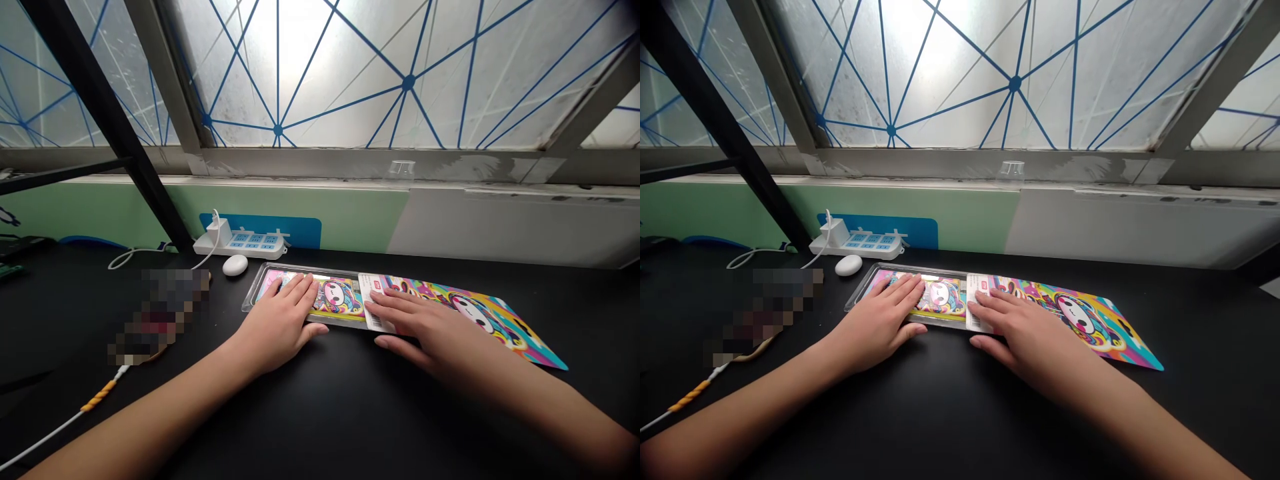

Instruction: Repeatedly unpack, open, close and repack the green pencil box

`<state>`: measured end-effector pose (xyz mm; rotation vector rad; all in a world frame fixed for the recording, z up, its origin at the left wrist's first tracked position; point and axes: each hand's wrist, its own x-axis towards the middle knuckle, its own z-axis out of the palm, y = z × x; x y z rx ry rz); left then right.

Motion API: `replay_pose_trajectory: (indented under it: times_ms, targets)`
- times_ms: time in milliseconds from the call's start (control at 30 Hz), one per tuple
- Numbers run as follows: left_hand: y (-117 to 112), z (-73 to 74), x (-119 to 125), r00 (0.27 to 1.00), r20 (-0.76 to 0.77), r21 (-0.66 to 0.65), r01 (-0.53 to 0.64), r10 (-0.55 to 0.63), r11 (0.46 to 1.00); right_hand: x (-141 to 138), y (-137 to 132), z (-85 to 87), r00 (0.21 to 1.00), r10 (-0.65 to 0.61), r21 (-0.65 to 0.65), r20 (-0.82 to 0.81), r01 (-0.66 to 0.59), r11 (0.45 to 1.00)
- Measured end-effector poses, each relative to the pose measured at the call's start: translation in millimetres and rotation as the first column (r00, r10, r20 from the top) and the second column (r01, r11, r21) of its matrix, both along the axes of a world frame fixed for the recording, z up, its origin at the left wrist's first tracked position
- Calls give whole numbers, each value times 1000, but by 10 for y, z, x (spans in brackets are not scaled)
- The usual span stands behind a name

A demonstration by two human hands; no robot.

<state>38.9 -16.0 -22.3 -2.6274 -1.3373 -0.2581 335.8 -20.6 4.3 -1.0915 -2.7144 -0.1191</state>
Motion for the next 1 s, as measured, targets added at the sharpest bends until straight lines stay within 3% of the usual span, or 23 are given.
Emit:
replay_pose_trajectory:
  times_ms: [167,433,767,1000]
  targets:
    - [-13,38,-3,1000,12,-21,-4,5,1000,-71,39,15,995,-46,26,-90,49,998]
    - [-41,171,-47,988,135,-30,-69,72,997,-164,51,-255,988,3,22,-155,0,1000]
    - [-23,208,-45,984,148,-17,-94,96,995,-145,83,-218,1000,26,54,-10,-26,998]
    - [93,196,-163,975,183,-36,-119,124,992,62,118,-271,987,-70,110,142,54,992]
